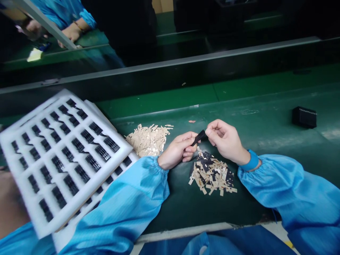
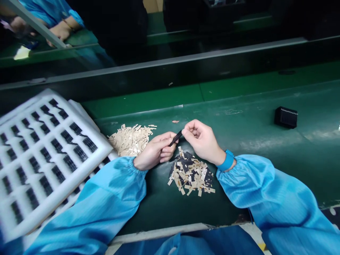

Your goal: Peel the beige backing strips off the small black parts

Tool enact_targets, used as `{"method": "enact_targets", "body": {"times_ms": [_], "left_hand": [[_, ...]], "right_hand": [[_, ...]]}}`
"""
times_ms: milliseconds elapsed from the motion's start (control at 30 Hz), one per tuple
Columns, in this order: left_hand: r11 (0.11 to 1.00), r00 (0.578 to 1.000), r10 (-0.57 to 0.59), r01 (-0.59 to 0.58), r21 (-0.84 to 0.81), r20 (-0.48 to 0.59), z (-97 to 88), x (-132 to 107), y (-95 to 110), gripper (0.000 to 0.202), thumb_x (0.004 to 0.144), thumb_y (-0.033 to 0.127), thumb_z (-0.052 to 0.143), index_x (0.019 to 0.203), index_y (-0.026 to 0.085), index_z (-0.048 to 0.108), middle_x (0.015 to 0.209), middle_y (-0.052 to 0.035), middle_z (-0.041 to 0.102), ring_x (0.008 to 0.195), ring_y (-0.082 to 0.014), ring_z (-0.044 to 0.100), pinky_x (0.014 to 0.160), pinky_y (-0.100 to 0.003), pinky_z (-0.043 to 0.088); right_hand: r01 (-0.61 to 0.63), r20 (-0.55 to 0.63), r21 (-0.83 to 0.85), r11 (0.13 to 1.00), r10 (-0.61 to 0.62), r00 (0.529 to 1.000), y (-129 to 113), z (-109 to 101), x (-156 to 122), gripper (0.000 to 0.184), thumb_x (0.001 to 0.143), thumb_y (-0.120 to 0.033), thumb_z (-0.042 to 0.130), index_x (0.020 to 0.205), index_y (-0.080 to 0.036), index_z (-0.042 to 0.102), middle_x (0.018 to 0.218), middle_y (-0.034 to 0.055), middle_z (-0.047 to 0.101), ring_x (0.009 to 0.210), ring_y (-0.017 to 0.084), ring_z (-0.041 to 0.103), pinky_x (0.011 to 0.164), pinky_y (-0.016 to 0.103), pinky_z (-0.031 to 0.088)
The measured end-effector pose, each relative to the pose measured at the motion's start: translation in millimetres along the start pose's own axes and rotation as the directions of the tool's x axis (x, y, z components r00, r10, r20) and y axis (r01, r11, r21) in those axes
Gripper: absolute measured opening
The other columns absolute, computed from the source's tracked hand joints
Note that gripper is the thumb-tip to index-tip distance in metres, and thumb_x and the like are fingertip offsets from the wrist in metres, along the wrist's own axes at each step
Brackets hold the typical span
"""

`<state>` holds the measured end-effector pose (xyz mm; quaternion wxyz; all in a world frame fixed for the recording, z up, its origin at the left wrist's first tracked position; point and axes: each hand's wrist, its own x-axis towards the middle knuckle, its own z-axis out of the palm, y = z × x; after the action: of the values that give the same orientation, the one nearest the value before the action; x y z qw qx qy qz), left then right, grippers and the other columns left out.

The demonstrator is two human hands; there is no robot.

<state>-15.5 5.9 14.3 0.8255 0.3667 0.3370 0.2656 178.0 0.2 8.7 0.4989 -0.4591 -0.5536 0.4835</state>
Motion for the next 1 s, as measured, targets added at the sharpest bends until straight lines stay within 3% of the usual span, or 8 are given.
{"method": "enact_targets", "body": {"times_ms": [200,367,433,533,800,1000], "left_hand": [[1.000,1.000,0.017,-0.017,0.012,-0.004,-0.9,2,-2,0.021,0.092,0.036,0.062,0.096,0.017,0.054,0.058,0.0097,0.032,0.043,-0.0033,0.021,0.039,-0.013,0.024],[0.997,0.997,0.063,-0.064,-0.032,-0.040,0.0,4,-4,0.022,0.093,0.035,0.062,0.100,0.016,0.053,0.060,0.0091,0.035,0.045,-0.0034,0.024,0.041,-0.013,0.027],[0.997,0.998,0.066,-0.067,-0.029,-0.019,-0.4,4,-5,0.025,0.093,0.037,0.063,0.101,0.016,0.053,0.061,0.0090,0.035,0.045,-0.0035,0.024,0.041,-0.013,0.027],[0.998,0.998,0.056,-0.056,0.001,0.031,-2.0,3,-6,0.028,0.093,0.041,0.064,0.102,0.017,0.052,0.062,0.0086,0.035,0.046,-0.0038,0.026,0.043,-0.013,0.027],[0.995,0.986,0.067,-0.077,0.063,0.153,-5.4,0,-6,0.033,0.093,0.048,0.064,0.093,0.018,0.051,0.061,0.0082,0.035,0.047,-0.0045,0.027,0.044,-0.015,0.027],[0.996,0.984,0.062,-0.071,0.050,0.166,-7.1,0,-7,0.034,0.090,0.048,0.067,0.092,0.017,0.052,0.061,0.0079,0.037,0.047,-0.0045,0.028,0.044,-0.016,0.028]], "right_hand": [[-0.043,0.050,0.036,0.998,0.041,0.998,1,-1,2,0.035,0.088,-0.050,0.071,0.083,-0.019,0.056,0.057,-0.0064,0.050,0.047,0.008,0.043,0.047,0.024,0.034],[-0.093,-0.056,0.033,0.995,0.095,0.994,1,0,4,0.036,0.090,-0.053,0.068,0.097,-0.017,0.062,0.068,-0.0040,0.055,0.046,0.006,0.044,0.044,0.024,0.032],[-0.101,0.020,0.057,0.993,0.100,0.995,-1,2,2,0.040,0.091,-0.054,0.066,0.106,-0.017,0.064,0.071,-0.0032,0.056,0.047,0.006,0.044,0.044,0.024,0.032],[-0.122,0.176,0.085,0.989,0.105,0.979,-3,8,-4,0.037,0.092,-0.053,0.065,0.102,-0.017,0.066,0.060,-0.0054,0.050,0.048,0.008,0.042,0.047,0.024,0.032],[-0.292,0.264,0.399,0.869,0.196,0.944,-3,14,-12,0.033,0.091,-0.051,0.068,0.086,-0.018,0.065,0.056,-0.0074,0.039,0.045,0.007,0.038,0.046,0.024,0.024],[-0.369,0.308,0.425,0.827,0.251,0.918,-3,14,-11,0.037,0.091,-0.055,0.066,0.084,-0.019,0.065,0.054,-0.0086,0.033,0.045,0.008,0.039,0.046,0.023,0.027]]}}
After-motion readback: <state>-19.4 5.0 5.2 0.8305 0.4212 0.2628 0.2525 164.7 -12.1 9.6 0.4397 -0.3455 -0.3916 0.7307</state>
